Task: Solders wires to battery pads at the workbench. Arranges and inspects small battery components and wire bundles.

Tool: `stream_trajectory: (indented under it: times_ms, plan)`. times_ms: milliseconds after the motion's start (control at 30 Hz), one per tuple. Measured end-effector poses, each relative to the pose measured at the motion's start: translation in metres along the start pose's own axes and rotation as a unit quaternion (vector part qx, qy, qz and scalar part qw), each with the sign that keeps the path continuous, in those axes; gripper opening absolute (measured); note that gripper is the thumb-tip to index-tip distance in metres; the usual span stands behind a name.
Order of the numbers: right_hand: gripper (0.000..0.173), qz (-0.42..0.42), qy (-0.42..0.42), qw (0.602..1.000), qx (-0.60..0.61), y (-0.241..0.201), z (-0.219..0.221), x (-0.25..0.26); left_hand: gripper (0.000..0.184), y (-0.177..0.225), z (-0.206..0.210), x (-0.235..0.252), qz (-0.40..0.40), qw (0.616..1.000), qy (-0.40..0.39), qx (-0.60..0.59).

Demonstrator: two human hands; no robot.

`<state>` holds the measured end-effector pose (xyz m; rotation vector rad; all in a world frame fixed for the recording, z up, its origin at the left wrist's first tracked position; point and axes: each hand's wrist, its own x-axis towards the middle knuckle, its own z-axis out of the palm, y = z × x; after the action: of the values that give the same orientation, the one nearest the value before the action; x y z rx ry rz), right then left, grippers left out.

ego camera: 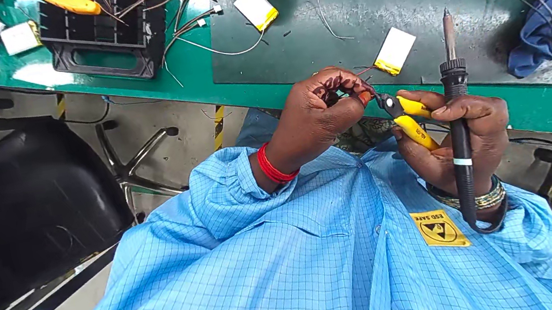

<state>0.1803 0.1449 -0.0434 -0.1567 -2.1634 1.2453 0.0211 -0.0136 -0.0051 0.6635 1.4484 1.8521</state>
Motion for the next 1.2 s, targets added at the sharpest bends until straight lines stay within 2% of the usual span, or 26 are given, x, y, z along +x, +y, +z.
stream_trajectory:
  times_ms: [500, 867, 933, 1033, 1200]
  plan:
    - [0.033, 0.007, -0.009, 1.0, 0.013, 0.001, -0.002, -0.001, 0.015, 0.002, 0.0, 0.0, -0.013, 1.0, -0.008, 0.007]
    - [0.033, 0.008, 0.022, 1.0, 0.005, 0.003, -0.003, 0.0, 0.015, 0.002, 0.0, 0.001, -0.016, 1.0, -0.009, 0.01]
    - [0.033, 0.003, 0.042, 0.998, -0.046, 0.007, -0.011, 0.003, 0.013, 0.0, -0.003, 0.002, 0.004, 1.0, -0.001, 0.029]
    - [0.035, 0.009, 0.058, 0.987, -0.152, 0.021, -0.028, 0.006, 0.011, -0.005, -0.011, 0.006, 0.079, 0.989, 0.03, 0.118]
    - [0.044, 0.036, 0.06, 0.947, -0.312, 0.037, -0.047, 0.008, 0.011, -0.017, -0.03, 0.018, 0.204, 0.926, 0.067, 0.311]
